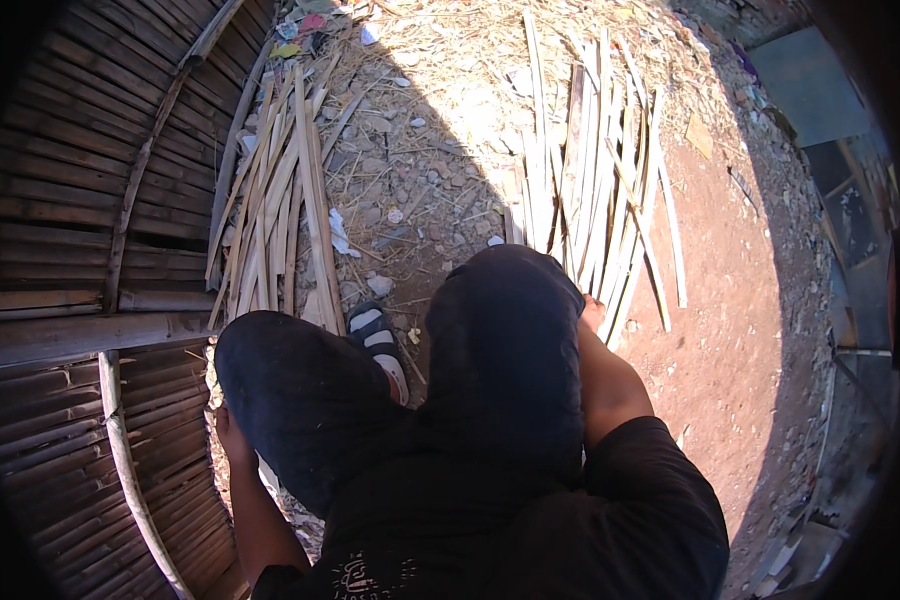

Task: The person splits thin bamboo strips with a knife while holding them against their lap.

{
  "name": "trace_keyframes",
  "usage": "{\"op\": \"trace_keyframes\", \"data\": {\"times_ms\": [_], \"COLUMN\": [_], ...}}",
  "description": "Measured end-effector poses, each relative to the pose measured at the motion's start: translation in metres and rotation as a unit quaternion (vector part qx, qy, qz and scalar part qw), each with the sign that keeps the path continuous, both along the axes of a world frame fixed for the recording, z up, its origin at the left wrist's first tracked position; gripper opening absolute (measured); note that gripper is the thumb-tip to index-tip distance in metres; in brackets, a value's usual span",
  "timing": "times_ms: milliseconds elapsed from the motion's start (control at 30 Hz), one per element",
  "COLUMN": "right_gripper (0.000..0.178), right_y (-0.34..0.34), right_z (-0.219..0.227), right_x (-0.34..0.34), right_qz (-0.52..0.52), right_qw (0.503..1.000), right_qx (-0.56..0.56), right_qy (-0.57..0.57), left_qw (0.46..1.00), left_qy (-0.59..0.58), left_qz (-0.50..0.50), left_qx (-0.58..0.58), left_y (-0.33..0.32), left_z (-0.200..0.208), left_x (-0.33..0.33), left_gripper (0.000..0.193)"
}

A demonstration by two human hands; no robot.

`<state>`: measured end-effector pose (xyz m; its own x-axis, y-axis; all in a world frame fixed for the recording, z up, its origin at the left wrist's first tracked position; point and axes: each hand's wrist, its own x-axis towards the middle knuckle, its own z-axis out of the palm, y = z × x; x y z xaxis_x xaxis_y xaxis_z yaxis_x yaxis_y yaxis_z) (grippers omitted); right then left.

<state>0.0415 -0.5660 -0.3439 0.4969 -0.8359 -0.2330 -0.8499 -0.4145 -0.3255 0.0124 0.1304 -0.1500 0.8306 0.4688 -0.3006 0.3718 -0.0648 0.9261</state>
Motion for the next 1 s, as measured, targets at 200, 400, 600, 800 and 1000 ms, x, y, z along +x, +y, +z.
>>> {"op": "trace_keyframes", "data": {"times_ms": [200, 400, 600, 800, 1000], "right_gripper": [0.033, 0.043, 0.044, 0.032, 0.014], "right_y": [-0.012, -0.019, -0.026, -0.024, -0.051], "right_z": [0.005, 0.021, 0.031, 0.052, 0.073], "right_x": [-0.004, -0.007, -0.012, -0.023, -0.025], "right_qz": [-0.001, 0.001, 0.016, 0.017, -0.007], "right_qw": [0.997, 0.994, 0.996, 0.994, 0.917], "right_qx": [0.063, 0.101, 0.076, 0.073, 0.163], "right_qy": [0.033, 0.043, 0.036, -0.075, -0.364], "left_qw": [0.997, 0.990, 0.988, 0.991, 0.996], "left_qy": [0.051, 0.109, 0.115, 0.090, 0.011], "left_qz": [0.015, 0.048, 0.077, 0.087, 0.074], "left_qx": [0.055, 0.074, 0.069, 0.052, 0.043], "left_y": [-0.012, -0.010, -0.007, -0.010, -0.021], "left_z": [0.020, 0.039, 0.048, 0.044, 0.055], "left_x": [-0.002, -0.019, -0.029, -0.032, -0.009], "left_gripper": [0.039, 0.049, 0.057, 0.051, 0.045]}}
